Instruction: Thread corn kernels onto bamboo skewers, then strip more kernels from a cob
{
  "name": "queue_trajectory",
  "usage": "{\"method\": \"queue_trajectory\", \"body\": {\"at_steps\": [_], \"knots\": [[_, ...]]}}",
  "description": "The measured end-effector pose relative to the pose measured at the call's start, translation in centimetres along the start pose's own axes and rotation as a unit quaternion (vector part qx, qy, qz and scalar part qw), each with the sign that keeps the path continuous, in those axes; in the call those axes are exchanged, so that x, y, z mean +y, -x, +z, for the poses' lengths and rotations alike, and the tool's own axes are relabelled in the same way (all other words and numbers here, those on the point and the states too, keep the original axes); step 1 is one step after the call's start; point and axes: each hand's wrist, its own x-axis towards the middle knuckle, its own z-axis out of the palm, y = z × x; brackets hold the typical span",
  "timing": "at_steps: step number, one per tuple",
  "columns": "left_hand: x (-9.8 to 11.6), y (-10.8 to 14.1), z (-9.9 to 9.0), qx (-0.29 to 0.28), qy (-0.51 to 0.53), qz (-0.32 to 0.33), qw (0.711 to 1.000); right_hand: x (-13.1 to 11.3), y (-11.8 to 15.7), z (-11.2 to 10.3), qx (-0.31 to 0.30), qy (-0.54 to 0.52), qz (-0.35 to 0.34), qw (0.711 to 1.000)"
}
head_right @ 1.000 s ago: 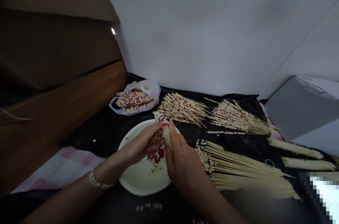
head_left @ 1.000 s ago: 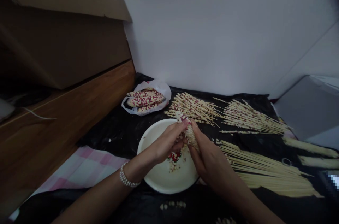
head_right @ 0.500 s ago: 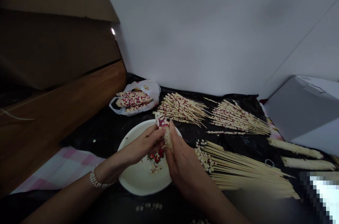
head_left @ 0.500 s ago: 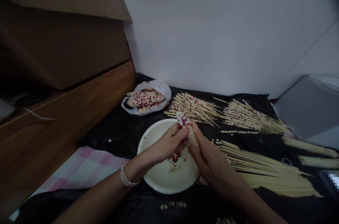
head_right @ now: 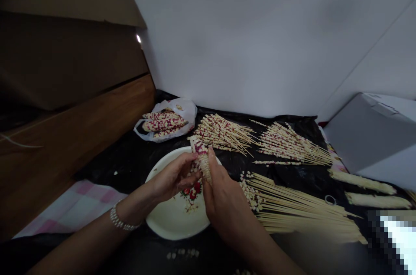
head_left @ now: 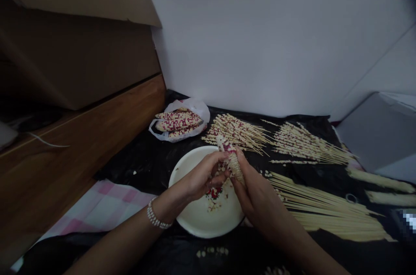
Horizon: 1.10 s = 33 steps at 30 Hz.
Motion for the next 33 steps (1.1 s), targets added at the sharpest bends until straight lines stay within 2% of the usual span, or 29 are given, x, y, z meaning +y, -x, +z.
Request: {"method": "queue_trajectory", "body": {"at_steps": [6,14,20,23,28,33], "knots": [[-0.8,-0.4,0.1,0.037,-0.026,0.040,0.998,-0.1,0.0,0.1,-0.004,0.000,-0.001,1.000],[-0.5,-0.2,-0.7,0.001,0.035,-0.016,0.999,0.1,-0.1,-0.1,0.014,0.007,-0.016,1.000],[-0.8,-0.3,-0.3,0.044,0.007,0.008,0.999,0.0,0.0,0.1,-0.008,0.003,-0.016,1.000],[-0.7,-0.3,-0.4,0.028,0.004,0.011,1.000,0.1,0.0,0.1,0.000,-0.003,-0.019,1.000],[-0.1,-0.2,-1.0,-0.021,0.042,-0.022,0.999,0.1,-0.1,-0.2,0.007,-0.005,-0.001,1.000],[-0.1,-0.2,-0.7,-0.021,0.031,-0.019,0.999,-0.2,0.0,-0.2,-0.011,0.013,-0.003,1.000]]}}
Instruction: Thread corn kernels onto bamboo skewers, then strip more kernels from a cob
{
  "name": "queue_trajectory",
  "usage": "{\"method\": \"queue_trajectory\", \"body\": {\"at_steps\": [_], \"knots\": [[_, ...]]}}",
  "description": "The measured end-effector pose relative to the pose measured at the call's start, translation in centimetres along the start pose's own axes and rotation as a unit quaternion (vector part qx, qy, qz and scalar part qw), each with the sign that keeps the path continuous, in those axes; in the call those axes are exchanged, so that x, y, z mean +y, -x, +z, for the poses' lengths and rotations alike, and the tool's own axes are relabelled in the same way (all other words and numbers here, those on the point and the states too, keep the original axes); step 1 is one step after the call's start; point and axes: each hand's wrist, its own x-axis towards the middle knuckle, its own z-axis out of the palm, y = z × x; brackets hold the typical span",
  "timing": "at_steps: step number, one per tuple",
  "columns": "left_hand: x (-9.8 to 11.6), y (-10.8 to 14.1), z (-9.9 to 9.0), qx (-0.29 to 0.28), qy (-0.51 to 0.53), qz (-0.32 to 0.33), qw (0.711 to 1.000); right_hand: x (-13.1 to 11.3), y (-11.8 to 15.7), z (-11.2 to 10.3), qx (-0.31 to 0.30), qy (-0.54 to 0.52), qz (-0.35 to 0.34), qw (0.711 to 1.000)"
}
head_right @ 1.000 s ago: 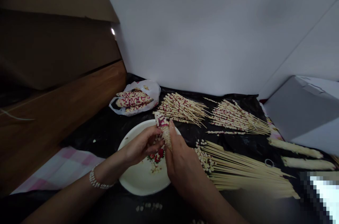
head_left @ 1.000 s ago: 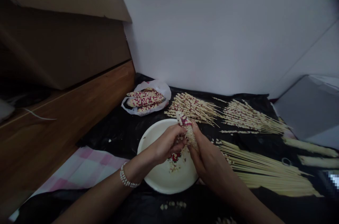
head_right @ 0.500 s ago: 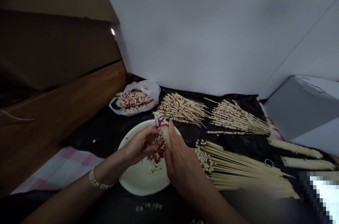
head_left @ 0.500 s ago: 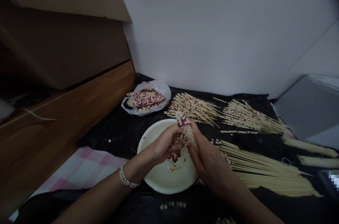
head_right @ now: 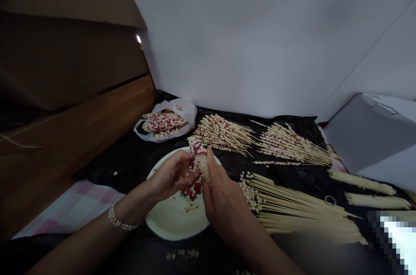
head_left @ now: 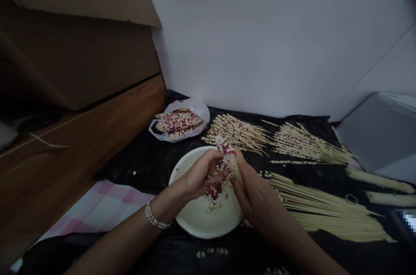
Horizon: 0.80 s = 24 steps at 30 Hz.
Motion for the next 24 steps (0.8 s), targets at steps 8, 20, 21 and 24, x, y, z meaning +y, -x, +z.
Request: {"method": "queue_trajectory", "body": {"at_steps": [8,20,21,24], "knots": [[-0.7,-0.1,0.2,0.048,-0.004,0.025,0.999,0.2,0.0,0.2,0.002,0.002,-0.009,1.000],[0.3,0.0,-0.1,0.000,0.011,-0.007,1.000,0.2,0.0,0.0,-0.005,0.048,0.003,0.999],[0.2,0.0,-0.1,0.000,0.009,-0.007,1.000,0.2,0.0,0.1,-0.004,0.051,0.002,0.999],[0.2,-0.1,-0.1,0.004,0.006,0.002,1.000,0.2,0.0,0.2,-0.002,0.053,-0.008,0.999]]}}
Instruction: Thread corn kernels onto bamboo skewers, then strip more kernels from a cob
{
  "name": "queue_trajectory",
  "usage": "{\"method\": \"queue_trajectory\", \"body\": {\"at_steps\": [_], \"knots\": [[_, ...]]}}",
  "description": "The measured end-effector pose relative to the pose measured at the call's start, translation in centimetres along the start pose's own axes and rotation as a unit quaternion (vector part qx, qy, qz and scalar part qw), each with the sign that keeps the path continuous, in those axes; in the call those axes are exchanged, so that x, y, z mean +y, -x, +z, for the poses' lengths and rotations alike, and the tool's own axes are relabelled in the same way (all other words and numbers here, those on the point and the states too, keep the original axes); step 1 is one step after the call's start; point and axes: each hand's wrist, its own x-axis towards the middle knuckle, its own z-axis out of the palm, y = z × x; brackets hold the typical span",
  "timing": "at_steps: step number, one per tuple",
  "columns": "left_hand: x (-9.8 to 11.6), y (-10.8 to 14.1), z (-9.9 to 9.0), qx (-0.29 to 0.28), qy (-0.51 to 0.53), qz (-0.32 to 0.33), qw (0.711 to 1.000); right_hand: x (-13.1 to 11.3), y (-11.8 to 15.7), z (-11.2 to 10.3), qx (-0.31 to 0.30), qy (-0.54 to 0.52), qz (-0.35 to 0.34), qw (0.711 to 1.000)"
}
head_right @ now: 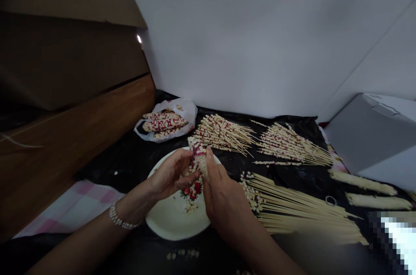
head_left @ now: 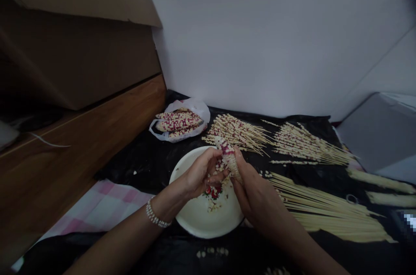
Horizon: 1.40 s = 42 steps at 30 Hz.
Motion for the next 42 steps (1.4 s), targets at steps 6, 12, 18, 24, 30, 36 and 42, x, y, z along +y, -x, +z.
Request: {"method": "queue_trajectory", "body": {"at_steps": [6,12,18,24,30,36,42], "knots": [[-0.3,-0.1,-0.1,0.005,0.010,0.007,1.000,0.0,-0.1,0.1,0.000,0.005,0.006,1.000],[-1.0,-0.2,-0.2,0.052,-0.002,0.002,0.999,0.2,-0.1,0.2,-0.004,-0.030,-0.010,0.999],[-0.3,0.1,0.1,0.020,-0.013,0.010,1.000,0.1,-0.2,0.0,-0.001,-0.002,0.021,1.000],[-0.4,0.0,1.2,0.062,-0.068,0.069,0.993,-0.2,0.0,0.3,0.002,0.028,0.012,1.000],[-0.6,-0.1,0.4,0.042,-0.055,0.037,0.997,0.0,-0.1,0.1,-0.005,0.020,0.021,1.000],[-0.4,0.0,0.0,0.013,-0.019,0.021,1.000,-0.1,-0.1,0.2,0.004,0.093,0.025,0.995],[-0.2,0.2,0.5,0.026,-0.036,0.027,0.999,-0.3,0.0,0.4,0.000,0.181,0.024,0.983]]}}
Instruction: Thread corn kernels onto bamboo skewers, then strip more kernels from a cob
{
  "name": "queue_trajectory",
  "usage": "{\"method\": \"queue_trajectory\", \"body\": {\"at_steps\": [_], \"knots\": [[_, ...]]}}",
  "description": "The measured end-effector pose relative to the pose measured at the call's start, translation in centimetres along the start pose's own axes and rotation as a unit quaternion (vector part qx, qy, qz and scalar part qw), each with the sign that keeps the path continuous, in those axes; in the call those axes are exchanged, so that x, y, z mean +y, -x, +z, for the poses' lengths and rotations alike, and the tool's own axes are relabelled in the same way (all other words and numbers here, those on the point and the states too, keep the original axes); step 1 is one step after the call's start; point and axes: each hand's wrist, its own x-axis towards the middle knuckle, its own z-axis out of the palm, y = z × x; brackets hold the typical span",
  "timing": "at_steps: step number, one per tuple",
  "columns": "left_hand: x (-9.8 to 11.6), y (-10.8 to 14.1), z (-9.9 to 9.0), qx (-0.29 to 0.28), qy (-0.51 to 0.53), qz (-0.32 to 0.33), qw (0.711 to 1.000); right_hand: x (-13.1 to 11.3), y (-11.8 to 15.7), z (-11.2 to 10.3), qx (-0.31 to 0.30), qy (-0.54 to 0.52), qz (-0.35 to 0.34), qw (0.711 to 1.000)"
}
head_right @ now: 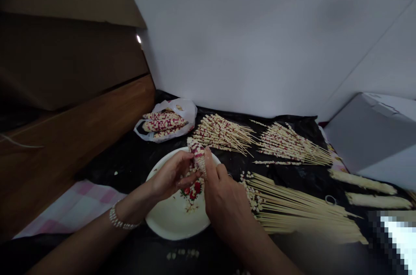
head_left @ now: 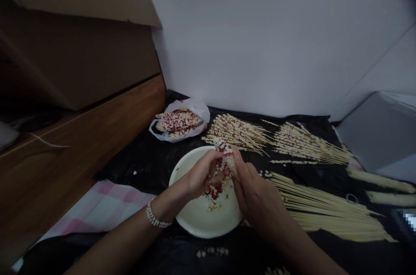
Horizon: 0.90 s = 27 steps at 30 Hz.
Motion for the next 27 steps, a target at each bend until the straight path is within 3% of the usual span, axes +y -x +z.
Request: {"method": "queue_trajectory", "body": {"at_steps": [7,10,15,22,27], "knots": [[-0.85,-0.51,0.45,0.067,-0.035,0.048,0.996,-0.18,-0.01,-0.21,-0.013,-0.097,-0.009,0.995],[-0.88,-0.54,0.16,0.048,-0.020,0.026,0.998,0.05,-0.11,-0.19,-0.005,-0.117,-0.007,0.993],[-0.27,-0.24,-0.29,-0.005,0.013,0.001,1.000,0.34,-0.18,-0.14,0.000,-0.087,-0.001,0.996],[0.02,0.04,0.27,0.059,0.026,-0.015,0.998,-0.35,0.06,0.12,-0.010,0.061,-0.008,0.998],[-0.75,-0.42,0.23,0.071,-0.006,0.021,0.997,-0.35,0.01,0.17,-0.016,0.011,-0.011,1.000]]}}
